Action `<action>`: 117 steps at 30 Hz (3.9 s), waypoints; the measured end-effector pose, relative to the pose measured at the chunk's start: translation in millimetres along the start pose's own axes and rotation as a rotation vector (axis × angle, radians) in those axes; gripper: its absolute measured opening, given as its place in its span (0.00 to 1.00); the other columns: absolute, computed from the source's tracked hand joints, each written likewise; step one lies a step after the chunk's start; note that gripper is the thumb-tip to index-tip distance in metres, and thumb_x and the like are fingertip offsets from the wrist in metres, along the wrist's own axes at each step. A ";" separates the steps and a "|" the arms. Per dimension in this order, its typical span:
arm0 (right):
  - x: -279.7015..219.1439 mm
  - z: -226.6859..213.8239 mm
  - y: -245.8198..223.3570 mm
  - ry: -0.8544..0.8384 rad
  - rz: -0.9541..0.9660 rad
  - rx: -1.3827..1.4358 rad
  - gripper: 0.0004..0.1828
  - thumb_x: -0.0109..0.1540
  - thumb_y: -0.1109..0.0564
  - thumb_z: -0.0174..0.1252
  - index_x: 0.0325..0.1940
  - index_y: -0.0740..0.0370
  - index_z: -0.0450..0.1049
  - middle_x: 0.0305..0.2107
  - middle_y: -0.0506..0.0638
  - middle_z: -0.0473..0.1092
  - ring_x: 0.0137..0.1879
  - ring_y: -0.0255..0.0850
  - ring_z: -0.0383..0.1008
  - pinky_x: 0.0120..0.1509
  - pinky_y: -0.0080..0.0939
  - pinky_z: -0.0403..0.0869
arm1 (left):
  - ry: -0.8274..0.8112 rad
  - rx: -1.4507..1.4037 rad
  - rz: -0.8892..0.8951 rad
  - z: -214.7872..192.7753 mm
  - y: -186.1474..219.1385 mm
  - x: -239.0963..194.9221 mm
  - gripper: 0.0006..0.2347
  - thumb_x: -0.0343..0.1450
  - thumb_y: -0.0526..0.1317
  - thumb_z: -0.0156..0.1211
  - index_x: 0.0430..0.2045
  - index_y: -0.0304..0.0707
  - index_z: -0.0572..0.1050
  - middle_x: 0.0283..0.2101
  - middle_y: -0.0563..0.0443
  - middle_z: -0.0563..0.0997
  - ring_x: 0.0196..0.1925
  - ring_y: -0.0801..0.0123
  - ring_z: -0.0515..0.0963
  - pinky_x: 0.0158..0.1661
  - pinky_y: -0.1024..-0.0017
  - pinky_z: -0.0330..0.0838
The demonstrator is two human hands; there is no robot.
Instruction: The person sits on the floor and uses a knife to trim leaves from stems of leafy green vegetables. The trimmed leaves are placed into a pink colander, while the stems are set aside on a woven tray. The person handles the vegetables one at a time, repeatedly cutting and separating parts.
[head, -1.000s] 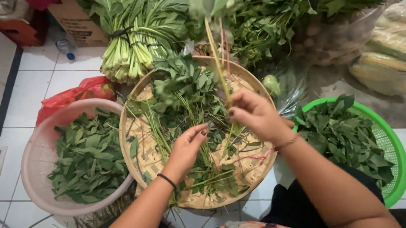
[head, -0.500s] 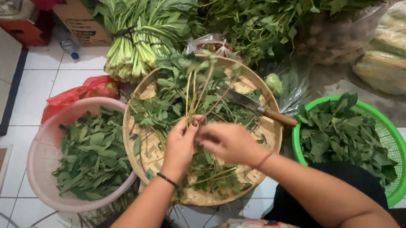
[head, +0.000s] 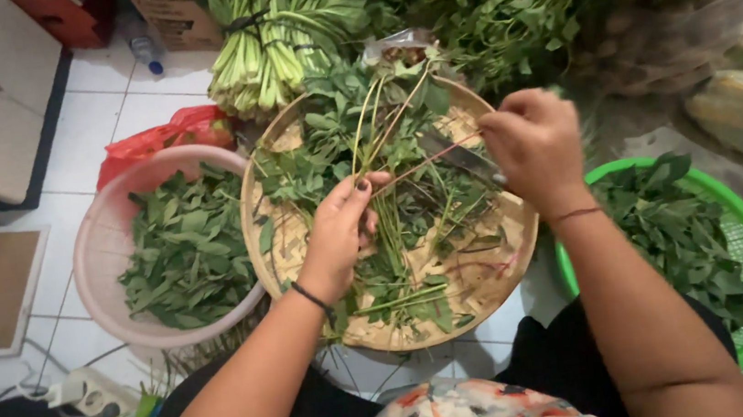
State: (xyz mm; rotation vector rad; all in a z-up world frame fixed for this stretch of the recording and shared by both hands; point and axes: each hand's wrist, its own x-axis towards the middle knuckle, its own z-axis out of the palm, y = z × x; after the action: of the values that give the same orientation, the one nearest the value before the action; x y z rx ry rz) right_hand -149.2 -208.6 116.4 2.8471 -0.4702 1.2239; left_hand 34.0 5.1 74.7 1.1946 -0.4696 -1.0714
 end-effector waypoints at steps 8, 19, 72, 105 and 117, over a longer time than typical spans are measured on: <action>2.5 -11.5 25.1 -0.017 -0.036 -0.048 0.07 0.62 0.60 0.68 0.44 0.54 0.81 0.44 0.48 0.75 0.50 0.48 0.75 0.53 0.51 0.70 | 0.025 -0.008 -0.015 -5.8 -2.7 8.9 0.13 0.77 0.46 0.50 0.46 0.40 0.78 0.32 0.68 0.75 0.26 0.85 0.67 0.25 0.84 0.58; -6.0 -21.8 29.3 -0.335 0.056 0.136 0.08 0.58 0.58 0.65 0.41 0.57 0.80 0.32 0.52 0.76 0.39 0.52 0.76 0.44 0.50 0.74 | -0.001 0.532 0.079 -47.9 -10.1 36.5 0.06 0.70 0.37 0.63 0.38 0.36 0.82 0.29 0.59 0.78 0.31 0.78 0.72 0.34 0.77 0.67; -41.0 18.0 15.9 -0.326 0.777 0.940 0.07 0.67 0.60 0.55 0.45 0.64 0.77 0.30 0.49 0.71 0.35 0.36 0.67 0.41 0.37 0.69 | -0.025 0.153 0.062 -72.3 -10.6 54.9 0.10 0.75 0.38 0.57 0.43 0.31 0.81 0.32 0.57 0.81 0.32 0.78 0.80 0.32 0.80 0.70; -3.3 -6.4 0.2 -0.592 0.162 0.084 0.11 0.60 0.54 0.61 0.45 0.46 0.83 0.36 0.49 0.79 0.39 0.48 0.79 0.41 0.46 0.76 | -0.024 0.426 0.164 -17.1 -24.4 -11.3 0.15 0.78 0.44 0.51 0.51 0.35 0.80 0.35 0.55 0.84 0.39 0.78 0.80 0.43 0.77 0.73; -8.1 -8.3 -27.0 -0.453 -0.011 0.106 0.07 0.62 0.54 0.62 0.43 0.47 0.81 0.28 0.45 0.76 0.36 0.45 0.78 0.36 0.45 0.75 | 0.008 1.202 0.387 7.4 4.2 -32.6 0.12 0.74 0.47 0.53 0.45 0.52 0.83 0.31 0.47 0.84 0.31 0.54 0.82 0.30 0.60 0.74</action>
State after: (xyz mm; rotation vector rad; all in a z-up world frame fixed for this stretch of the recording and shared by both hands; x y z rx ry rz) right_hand -153.0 -179.6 119.4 3.2114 -0.4015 0.6078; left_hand 14.9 29.2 88.4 2.0109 -1.3826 -0.3747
